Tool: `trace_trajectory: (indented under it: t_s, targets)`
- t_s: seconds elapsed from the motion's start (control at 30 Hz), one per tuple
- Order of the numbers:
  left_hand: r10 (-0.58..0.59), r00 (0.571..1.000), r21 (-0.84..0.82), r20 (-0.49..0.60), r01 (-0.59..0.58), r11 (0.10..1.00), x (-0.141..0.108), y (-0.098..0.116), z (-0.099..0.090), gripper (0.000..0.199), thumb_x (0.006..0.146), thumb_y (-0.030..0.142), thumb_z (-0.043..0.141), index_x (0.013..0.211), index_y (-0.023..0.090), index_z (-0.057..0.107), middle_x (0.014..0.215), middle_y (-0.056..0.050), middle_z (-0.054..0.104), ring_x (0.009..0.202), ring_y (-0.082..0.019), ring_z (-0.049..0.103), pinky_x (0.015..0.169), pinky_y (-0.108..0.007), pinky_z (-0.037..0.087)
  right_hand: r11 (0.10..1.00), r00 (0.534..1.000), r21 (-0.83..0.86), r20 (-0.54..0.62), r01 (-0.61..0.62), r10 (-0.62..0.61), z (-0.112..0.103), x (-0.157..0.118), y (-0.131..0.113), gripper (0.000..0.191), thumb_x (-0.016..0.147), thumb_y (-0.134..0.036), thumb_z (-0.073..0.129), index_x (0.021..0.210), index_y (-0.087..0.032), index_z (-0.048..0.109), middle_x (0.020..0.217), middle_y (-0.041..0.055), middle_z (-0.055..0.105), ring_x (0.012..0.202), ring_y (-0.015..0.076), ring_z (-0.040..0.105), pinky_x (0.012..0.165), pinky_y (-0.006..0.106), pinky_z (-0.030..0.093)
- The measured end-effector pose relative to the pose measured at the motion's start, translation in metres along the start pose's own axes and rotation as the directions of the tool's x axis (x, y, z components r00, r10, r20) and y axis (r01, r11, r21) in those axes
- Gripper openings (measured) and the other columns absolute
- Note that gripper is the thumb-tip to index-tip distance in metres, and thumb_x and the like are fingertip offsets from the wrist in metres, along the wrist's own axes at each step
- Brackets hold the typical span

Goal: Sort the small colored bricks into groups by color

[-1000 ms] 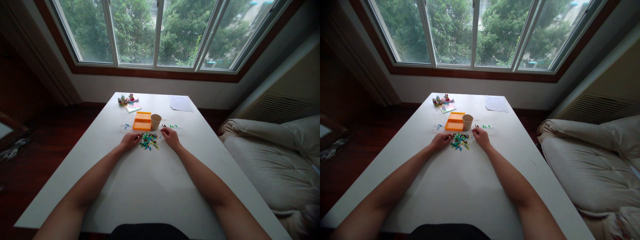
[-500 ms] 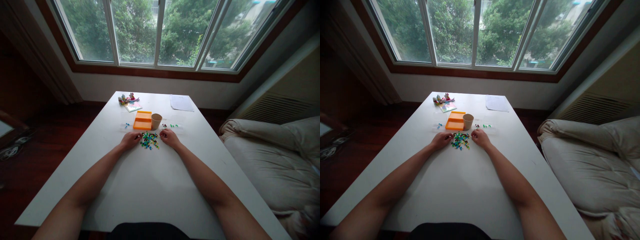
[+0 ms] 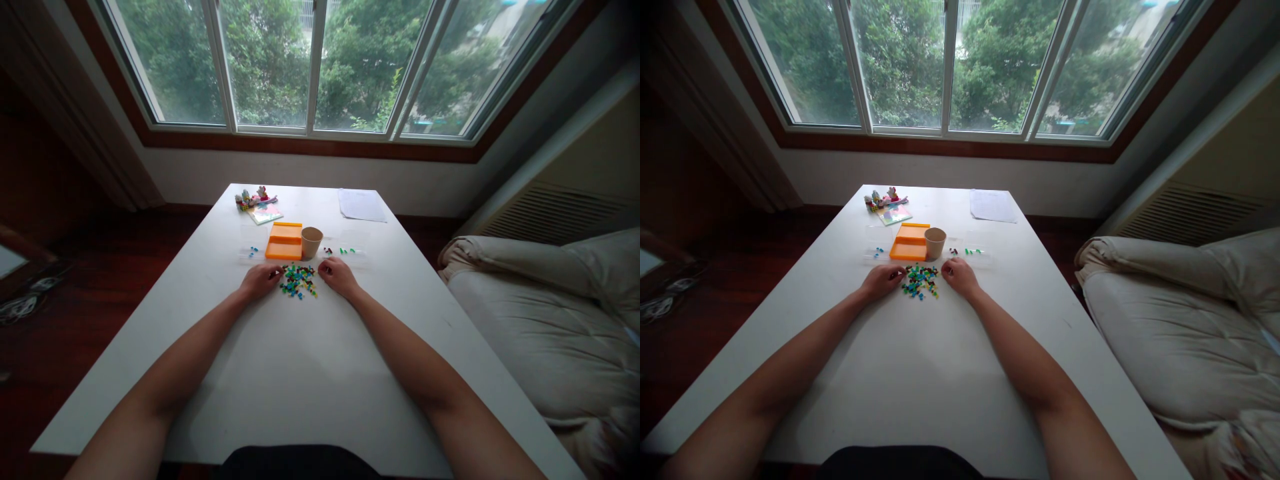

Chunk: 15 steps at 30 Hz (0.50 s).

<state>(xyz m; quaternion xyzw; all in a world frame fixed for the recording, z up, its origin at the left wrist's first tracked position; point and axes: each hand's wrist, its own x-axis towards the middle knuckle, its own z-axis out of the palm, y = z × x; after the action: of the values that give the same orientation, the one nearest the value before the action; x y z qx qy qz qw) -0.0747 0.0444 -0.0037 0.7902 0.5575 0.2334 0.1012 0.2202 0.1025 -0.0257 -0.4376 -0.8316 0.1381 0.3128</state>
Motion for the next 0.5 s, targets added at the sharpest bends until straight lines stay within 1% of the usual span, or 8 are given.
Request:
trace_trajectory:
  t_s: [0.13, 0.3, 0.4, 0.5]
  targets:
    - [0.011, 1.0, -0.009, 0.002, -0.011, 1.0, -0.0001, 0.001, -0.0004, 0.026, 0.09, 0.035, 0.054, 0.099, 0.024, 0.076, 0.081, -0.003, 0.071, 0.067, -0.015, 0.057, 0.064, -0.025, 0.038, 1.0, 0.999, 0.02, -0.046, 0.012, -0.011, 0.0014, -0.0012, -0.0041, 0.007, 0.085, -0.016, 0.061, 0.083, -0.021, 0.066, 0.08, 0.0027, 0.062, 0.077, 0.0168, 0.053, 0.073, 0.027, 0.043]
    - [0.024, 1.0, -0.026, 0.008, -0.024, 0.999, -0.0007, 0.0034, -0.0028, 0.024, 0.088, 0.034, 0.056, 0.096, 0.023, 0.076, 0.078, -0.003, 0.069, 0.065, -0.014, 0.054, 0.063, -0.024, 0.036, 0.999, 0.998, 0.031, -0.065, 0.011, -0.009, 0.003, -0.0018, -0.0082, 0.008, 0.084, -0.016, 0.061, 0.083, -0.021, 0.066, 0.082, 0.0035, 0.062, 0.078, 0.0174, 0.053, 0.073, 0.028, 0.043]
    - [0.062, 0.997, -0.059, 0.04, -0.06, 0.996, -0.0021, 0.0059, -0.0046, 0.021, 0.086, 0.033, 0.057, 0.088, 0.021, 0.075, 0.071, -0.001, 0.065, 0.062, -0.013, 0.05, 0.061, -0.023, 0.034, 0.999, 0.998, 0.04, -0.056, 0.025, -0.023, 0.0031, -0.0023, -0.009, 0.008, 0.085, -0.017, 0.06, 0.084, -0.021, 0.066, 0.083, 0.0034, 0.062, 0.079, 0.0174, 0.053, 0.074, 0.028, 0.043]
    - [0.11, 0.99, -0.111, 0.087, -0.1, 0.989, -0.0033, 0.0087, -0.0056, 0.02, 0.085, 0.032, 0.059, 0.087, 0.019, 0.074, 0.069, 0.001, 0.062, 0.061, -0.011, 0.046, 0.06, -0.022, 0.033, 0.998, 0.998, 0.049, -0.043, 0.037, -0.035, 0.0027, -0.0029, -0.0091, 0.007, 0.086, -0.017, 0.06, 0.084, -0.022, 0.066, 0.082, 0.003, 0.063, 0.078, 0.0174, 0.053, 0.074, 0.028, 0.043]
